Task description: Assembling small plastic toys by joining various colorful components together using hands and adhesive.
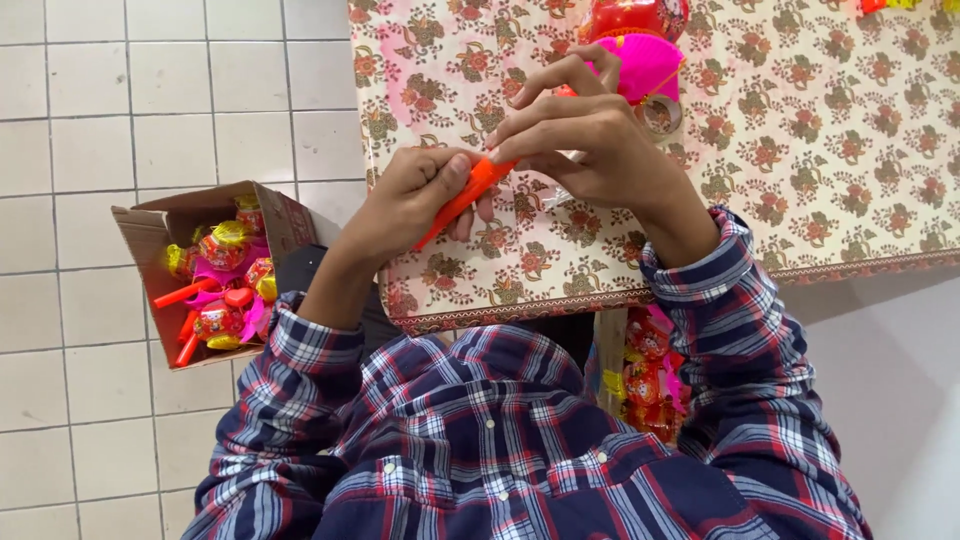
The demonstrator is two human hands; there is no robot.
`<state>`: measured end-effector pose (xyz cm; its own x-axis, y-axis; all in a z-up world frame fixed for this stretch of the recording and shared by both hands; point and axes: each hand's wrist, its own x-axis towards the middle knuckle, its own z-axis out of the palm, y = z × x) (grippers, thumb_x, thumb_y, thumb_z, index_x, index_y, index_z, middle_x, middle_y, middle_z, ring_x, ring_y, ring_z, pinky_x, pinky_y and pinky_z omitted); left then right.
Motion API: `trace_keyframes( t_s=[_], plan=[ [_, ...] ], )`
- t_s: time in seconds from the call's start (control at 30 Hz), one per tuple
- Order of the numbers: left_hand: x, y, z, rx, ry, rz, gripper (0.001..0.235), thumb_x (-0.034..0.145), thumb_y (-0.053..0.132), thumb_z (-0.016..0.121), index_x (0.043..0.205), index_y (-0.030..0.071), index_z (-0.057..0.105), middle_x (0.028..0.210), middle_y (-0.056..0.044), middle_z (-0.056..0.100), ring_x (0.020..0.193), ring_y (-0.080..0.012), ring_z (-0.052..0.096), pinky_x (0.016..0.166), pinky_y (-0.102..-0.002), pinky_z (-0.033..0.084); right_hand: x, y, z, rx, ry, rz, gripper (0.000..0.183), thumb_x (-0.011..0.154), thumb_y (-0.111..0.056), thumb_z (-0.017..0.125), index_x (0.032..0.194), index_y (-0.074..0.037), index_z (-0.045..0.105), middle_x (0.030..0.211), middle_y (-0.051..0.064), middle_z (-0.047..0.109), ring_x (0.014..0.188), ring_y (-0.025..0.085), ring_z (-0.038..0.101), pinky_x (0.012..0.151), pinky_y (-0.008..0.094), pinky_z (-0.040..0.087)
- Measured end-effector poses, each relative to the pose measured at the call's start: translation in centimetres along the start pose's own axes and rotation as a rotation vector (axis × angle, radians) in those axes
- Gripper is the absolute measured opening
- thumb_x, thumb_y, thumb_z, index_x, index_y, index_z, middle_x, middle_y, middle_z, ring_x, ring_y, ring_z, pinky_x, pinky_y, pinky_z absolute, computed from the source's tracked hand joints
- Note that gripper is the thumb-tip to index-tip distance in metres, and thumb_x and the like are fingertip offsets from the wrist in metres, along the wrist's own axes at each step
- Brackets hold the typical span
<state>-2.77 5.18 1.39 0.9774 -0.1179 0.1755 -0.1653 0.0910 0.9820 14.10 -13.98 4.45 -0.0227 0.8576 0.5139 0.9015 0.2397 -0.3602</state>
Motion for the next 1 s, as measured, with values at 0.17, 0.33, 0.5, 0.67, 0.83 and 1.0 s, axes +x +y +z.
trace_keyframes(
  t_s=[0.17,0.33,0.5,0.67,0.83,1.0],
  plan=[
    [0.4,-0.2,0.7,0.199,0.056,-0.005,0.052,0.108,0.039,0.033,0.114,-0.002,0.065,0.083,-0.008,0.074,0.053,-0.0118,0.067,0.047,-0.022,0.058,-0.7,0.7,0.1,0.025,-0.010,0.120,0.030,0.095,-0.008,0.089,0.119,-0.018,0.073,0.118,-0.004,0.075,0.120,0.025,0.060,0.115,0.048,0.021],
    [0.5,-0.3,1.1,0.377,0.152,0.056,0.051,0.109,0.039,0.036,0.107,0.002,0.072,0.072,-0.004,0.073,0.046,-0.0107,0.066,0.041,-0.019,0.049,-0.3,0.5,-0.4,-0.047,-0.029,0.083,0.026,0.096,-0.009,0.090,0.117,-0.015,0.075,0.118,-0.001,0.075,0.122,0.029,0.060,0.111,0.049,0.022],
    [0.1,0.2,1.4,0.355,0.243,0.000,0.030,0.102,0.021,0.057,0.116,0.002,0.075,0.072,-0.004,0.070,0.054,-0.0088,0.059,0.049,-0.022,0.042,-0.6,0.9,-0.1,-0.050,-0.043,0.100,0.025,0.099,-0.005,0.083,0.121,-0.014,0.073,0.112,-0.002,0.074,0.115,0.029,0.057,0.103,0.048,0.027],
    [-0.1,-1.1,1.3,0.301,0.289,0.045,0.039,0.098,0.013,0.063,0.135,0.003,0.064,0.100,-0.010,0.080,0.076,-0.0105,0.070,0.063,-0.021,0.055,-0.5,0.9,-0.5,-0.054,-0.024,0.147,0.026,0.098,-0.005,0.083,0.121,-0.010,0.072,0.111,0.004,0.071,0.110,0.029,0.054,0.103,0.045,0.029],
    [-0.5,-0.6,1.9,0.366,0.455,0.068,0.056,0.094,0.009,0.077,0.144,0.009,0.053,0.112,-0.013,0.078,0.083,-0.0181,0.079,0.067,-0.025,0.068,-0.3,0.4,-0.6,-0.009,-0.003,0.159,0.025,0.099,-0.003,0.081,0.120,-0.009,0.069,0.115,0.005,0.071,0.113,0.030,0.050,0.101,0.045,0.035],
    [0.0,-0.6,1.9,0.434,0.340,0.018,0.035,0.106,0.024,0.051,0.101,0.002,0.077,0.070,-0.002,0.075,0.040,-0.0042,0.045,0.035,-0.020,0.032,-0.4,0.3,-0.8,0.015,0.016,0.157,0.026,0.096,-0.003,0.083,0.118,-0.010,0.070,0.116,0.004,0.074,0.114,0.027,0.052,0.101,0.041,0.040]
  ],
)
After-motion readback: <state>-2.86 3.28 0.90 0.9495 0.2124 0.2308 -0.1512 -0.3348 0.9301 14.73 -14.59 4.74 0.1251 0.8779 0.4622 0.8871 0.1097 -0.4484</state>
